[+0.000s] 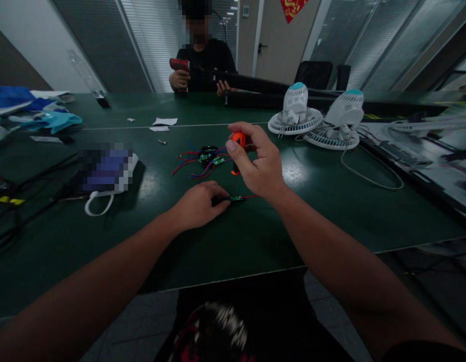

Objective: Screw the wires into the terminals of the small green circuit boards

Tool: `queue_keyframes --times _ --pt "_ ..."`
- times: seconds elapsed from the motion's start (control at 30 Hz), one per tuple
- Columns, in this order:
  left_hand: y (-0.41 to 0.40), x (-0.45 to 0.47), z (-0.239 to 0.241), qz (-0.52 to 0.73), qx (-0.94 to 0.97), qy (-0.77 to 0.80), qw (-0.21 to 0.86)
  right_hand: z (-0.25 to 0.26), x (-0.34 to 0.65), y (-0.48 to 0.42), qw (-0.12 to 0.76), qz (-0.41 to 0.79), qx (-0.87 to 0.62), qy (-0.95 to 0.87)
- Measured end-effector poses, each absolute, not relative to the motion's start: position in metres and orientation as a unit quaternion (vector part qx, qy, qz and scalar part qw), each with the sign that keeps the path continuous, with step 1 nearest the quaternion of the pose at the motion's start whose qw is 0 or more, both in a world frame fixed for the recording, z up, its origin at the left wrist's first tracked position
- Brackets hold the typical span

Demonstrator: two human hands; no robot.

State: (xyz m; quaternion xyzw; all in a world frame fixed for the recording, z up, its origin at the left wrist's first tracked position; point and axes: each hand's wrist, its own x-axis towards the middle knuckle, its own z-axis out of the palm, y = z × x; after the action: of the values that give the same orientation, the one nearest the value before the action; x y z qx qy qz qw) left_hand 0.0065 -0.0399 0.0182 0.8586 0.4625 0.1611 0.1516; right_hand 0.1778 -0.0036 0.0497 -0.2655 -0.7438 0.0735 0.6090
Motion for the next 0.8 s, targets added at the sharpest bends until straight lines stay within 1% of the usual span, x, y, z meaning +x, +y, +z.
queue_keyframes --times 0.43,0.6,0.8 --pt "-0.0392 0.0055 0.0175 0.155 0.862 0.458 0.154 0.0498 0.1777 -0.0038 0.618 0.083 -0.258 -0.738" --pt "-0.0391 0.0056 0.0174 0.155 0.862 0.458 0.153 0.0491 0.1784 -0.0027 0.635 0.062 -0.263 -0.723" --pt "-0.0395 0.0065 0.0180 0.151 0.861 0.461 0.153 0.0490 0.1797 -0.0013 0.624 0.041 -0.267 -0.733"
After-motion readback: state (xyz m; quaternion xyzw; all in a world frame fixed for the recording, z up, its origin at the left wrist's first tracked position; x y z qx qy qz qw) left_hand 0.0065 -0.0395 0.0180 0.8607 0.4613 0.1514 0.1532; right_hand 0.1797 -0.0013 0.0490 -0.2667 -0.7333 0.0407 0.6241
